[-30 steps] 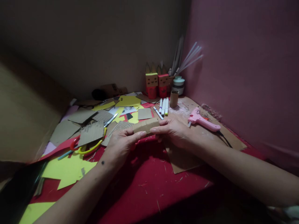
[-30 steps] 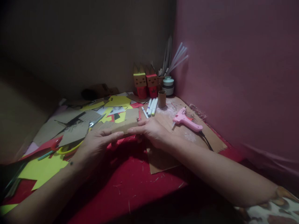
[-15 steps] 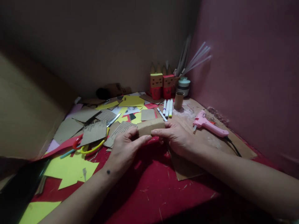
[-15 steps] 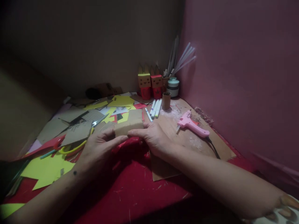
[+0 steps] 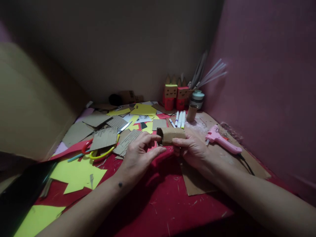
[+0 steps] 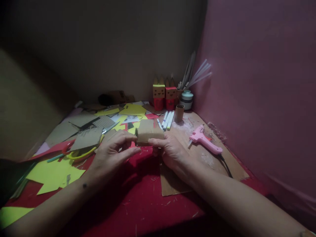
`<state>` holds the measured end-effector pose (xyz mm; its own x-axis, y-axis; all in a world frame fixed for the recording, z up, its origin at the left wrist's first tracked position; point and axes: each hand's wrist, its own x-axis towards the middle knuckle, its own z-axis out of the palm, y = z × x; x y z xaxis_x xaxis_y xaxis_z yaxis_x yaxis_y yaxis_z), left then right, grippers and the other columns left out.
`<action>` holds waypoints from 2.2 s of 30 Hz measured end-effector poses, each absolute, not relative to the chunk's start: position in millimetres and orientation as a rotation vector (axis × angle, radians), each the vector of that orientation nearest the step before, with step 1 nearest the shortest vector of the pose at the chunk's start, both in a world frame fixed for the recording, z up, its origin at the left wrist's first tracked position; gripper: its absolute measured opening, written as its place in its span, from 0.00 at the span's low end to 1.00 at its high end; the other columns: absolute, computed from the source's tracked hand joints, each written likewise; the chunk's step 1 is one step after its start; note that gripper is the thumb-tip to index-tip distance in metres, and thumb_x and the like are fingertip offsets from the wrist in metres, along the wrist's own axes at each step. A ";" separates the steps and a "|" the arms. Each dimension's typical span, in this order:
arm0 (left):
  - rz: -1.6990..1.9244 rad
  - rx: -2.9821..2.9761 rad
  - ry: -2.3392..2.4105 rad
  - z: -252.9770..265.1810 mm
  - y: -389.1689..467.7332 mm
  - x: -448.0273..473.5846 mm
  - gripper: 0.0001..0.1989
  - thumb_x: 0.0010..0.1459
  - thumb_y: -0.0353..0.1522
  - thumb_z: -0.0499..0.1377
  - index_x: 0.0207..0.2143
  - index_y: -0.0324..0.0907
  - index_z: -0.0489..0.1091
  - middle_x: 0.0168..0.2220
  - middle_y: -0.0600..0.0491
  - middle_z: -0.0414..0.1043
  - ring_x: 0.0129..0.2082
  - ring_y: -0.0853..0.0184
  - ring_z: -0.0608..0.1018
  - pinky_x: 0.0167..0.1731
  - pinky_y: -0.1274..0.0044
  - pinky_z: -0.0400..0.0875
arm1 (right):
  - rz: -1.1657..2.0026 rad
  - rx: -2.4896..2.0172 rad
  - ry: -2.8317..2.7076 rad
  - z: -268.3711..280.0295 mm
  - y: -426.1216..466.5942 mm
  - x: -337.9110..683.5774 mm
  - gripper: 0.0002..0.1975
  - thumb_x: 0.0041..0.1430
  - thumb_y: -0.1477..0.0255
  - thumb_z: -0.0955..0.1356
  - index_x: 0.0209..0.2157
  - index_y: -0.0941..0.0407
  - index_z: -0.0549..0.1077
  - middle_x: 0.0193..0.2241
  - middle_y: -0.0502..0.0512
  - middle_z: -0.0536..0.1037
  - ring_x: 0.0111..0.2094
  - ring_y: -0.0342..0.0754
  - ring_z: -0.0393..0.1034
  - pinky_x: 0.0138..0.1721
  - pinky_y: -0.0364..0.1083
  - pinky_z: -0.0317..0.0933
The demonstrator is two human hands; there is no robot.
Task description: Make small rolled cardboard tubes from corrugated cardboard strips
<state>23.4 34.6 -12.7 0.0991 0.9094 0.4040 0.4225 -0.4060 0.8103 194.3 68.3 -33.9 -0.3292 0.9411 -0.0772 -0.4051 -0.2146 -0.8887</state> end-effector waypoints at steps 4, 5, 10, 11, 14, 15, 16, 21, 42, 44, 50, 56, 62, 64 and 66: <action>1.280 2.060 1.269 -13.4 26.5 25.8 0.05 0.56 0.34 0.60 0.32 0.45 0.76 0.26 0.55 0.69 0.27 0.69 0.70 0.28 0.77 0.64 | 1.764 -0.765 -0.935 -34.7 65.3 191.8 0.11 0.37 0.73 0.75 0.26 0.59 0.72 0.16 0.46 0.67 0.17 0.38 0.54 0.21 0.41 0.49; 1.307 2.097 1.262 -14.6 25.8 25.4 0.05 0.57 0.34 0.59 0.32 0.45 0.76 0.26 0.55 0.71 0.27 0.69 0.71 0.28 0.77 0.65 | 1.788 -0.747 -0.915 -35.0 64.9 191.1 0.12 0.37 0.73 0.75 0.27 0.59 0.73 0.18 0.46 0.68 0.18 0.38 0.56 0.21 0.41 0.50; 1.394 2.335 1.191 -21.8 34.8 15.5 0.07 0.57 0.31 0.58 0.37 0.45 0.75 0.30 0.52 0.77 0.30 0.66 0.76 0.33 0.75 0.69 | 1.993 -0.668 -0.820 -38.0 67.1 192.9 0.14 0.38 0.72 0.76 0.30 0.58 0.74 0.23 0.51 0.73 0.22 0.42 0.63 0.27 0.44 0.58; 1.377 2.368 1.191 -22.4 37.6 13.2 0.07 0.57 0.31 0.58 0.37 0.45 0.75 0.31 0.52 0.77 0.30 0.66 0.76 0.32 0.75 0.69 | 2.002 -0.665 -0.813 -38.7 67.9 193.7 0.14 0.38 0.72 0.76 0.31 0.58 0.74 0.24 0.51 0.74 0.22 0.42 0.63 0.27 0.44 0.59; 1.357 2.459 1.196 -22.4 42.0 9.9 0.05 0.57 0.30 0.57 0.33 0.44 0.74 0.28 0.52 0.76 0.27 0.68 0.75 0.29 0.77 0.68 | 1.959 -0.644 -0.864 -40.1 69.4 194.6 0.15 0.37 0.71 0.76 0.30 0.58 0.74 0.21 0.50 0.72 0.21 0.41 0.63 0.25 0.43 0.58; 1.363 2.486 1.183 -22.1 42.2 9.9 0.05 0.58 0.29 0.57 0.32 0.44 0.73 0.27 0.53 0.75 0.27 0.69 0.75 0.29 0.77 0.68 | 1.936 -0.629 -0.899 -40.2 69.6 194.5 0.15 0.37 0.70 0.76 0.29 0.58 0.74 0.20 0.49 0.72 0.20 0.41 0.62 0.24 0.43 0.57; 1.377 2.506 1.157 -21.8 41.9 10.1 0.06 0.58 0.28 0.56 0.32 0.44 0.73 0.26 0.54 0.75 0.26 0.69 0.74 0.29 0.78 0.68 | 1.918 -0.612 -0.931 -40.1 69.7 194.3 0.15 0.36 0.69 0.77 0.28 0.58 0.75 0.19 0.50 0.72 0.20 0.41 0.62 0.24 0.42 0.57; 1.424 2.524 1.129 -19.8 42.6 7.8 0.07 0.59 0.29 0.56 0.38 0.45 0.73 0.37 0.50 0.76 0.35 0.67 0.77 0.35 0.76 0.70 | 1.944 -0.525 -0.951 -39.6 69.9 196.4 0.15 0.35 0.68 0.77 0.28 0.58 0.75 0.19 0.48 0.72 0.19 0.39 0.61 0.23 0.40 0.56; 1.115 1.055 1.077 -20.5 50.1 20.4 0.19 0.43 0.32 0.68 0.39 0.40 0.70 0.29 0.55 0.71 0.20 0.76 0.69 0.17 0.85 0.57 | 0.623 -0.841 -1.780 -44.3 62.2 195.7 0.06 0.54 0.74 0.69 0.35 0.56 0.75 0.31 0.54 0.77 0.32 0.47 0.70 0.36 0.47 0.66; 1.033 1.002 1.009 -27.7 54.4 18.9 0.18 0.42 0.31 0.69 0.37 0.39 0.70 0.27 0.55 0.71 0.19 0.78 0.68 0.17 0.85 0.58 | 0.509 -0.841 -1.830 -45.2 59.3 195.6 0.05 0.54 0.75 0.68 0.34 0.57 0.74 0.28 0.54 0.75 0.30 0.46 0.68 0.32 0.45 0.65; 1.010 0.896 0.948 -30.6 61.5 16.7 0.16 0.41 0.34 0.70 0.29 0.37 0.68 0.17 0.61 0.62 0.13 0.82 0.60 0.14 0.87 0.52 | 0.423 -0.665 -1.773 -37.4 53.4 196.9 0.14 0.52 0.75 0.70 0.41 0.59 0.69 0.31 0.54 0.72 0.30 0.44 0.67 0.30 0.43 0.65; 1.007 0.864 0.989 -27.0 61.6 16.7 0.18 0.38 0.35 0.72 0.29 0.36 0.69 0.16 0.61 0.62 0.12 0.83 0.59 0.13 0.89 0.49 | 0.533 -0.786 -1.710 -37.9 56.3 195.6 0.06 0.53 0.75 0.68 0.35 0.60 0.72 0.28 0.54 0.74 0.28 0.44 0.68 0.30 0.44 0.64; 1.047 0.861 0.992 -28.8 59.7 17.7 0.18 0.37 0.36 0.72 0.28 0.36 0.71 0.16 0.60 0.63 0.13 0.81 0.60 0.14 0.87 0.53 | 0.888 -0.837 -1.564 -35.5 58.3 193.5 0.05 0.52 0.72 0.68 0.32 0.59 0.74 0.26 0.52 0.74 0.27 0.44 0.69 0.30 0.44 0.66; 1.060 0.911 0.987 -27.5 56.4 19.7 0.18 0.39 0.35 0.71 0.33 0.37 0.73 0.18 0.59 0.65 0.14 0.80 0.62 0.15 0.86 0.56 | 1.212 -0.849 -1.363 -32.9 60.5 193.8 0.08 0.52 0.68 0.69 0.33 0.59 0.73 0.23 0.50 0.74 0.22 0.42 0.68 0.25 0.43 0.66; 1.059 1.019 1.033 -25.2 51.7 22.2 0.16 0.43 0.34 0.69 0.36 0.38 0.74 0.19 0.59 0.66 0.16 0.79 0.64 0.17 0.86 0.58 | 1.472 -0.811 -1.155 -31.2 63.6 194.5 0.12 0.51 0.66 0.70 0.34 0.59 0.72 0.21 0.49 0.73 0.19 0.41 0.67 0.22 0.42 0.66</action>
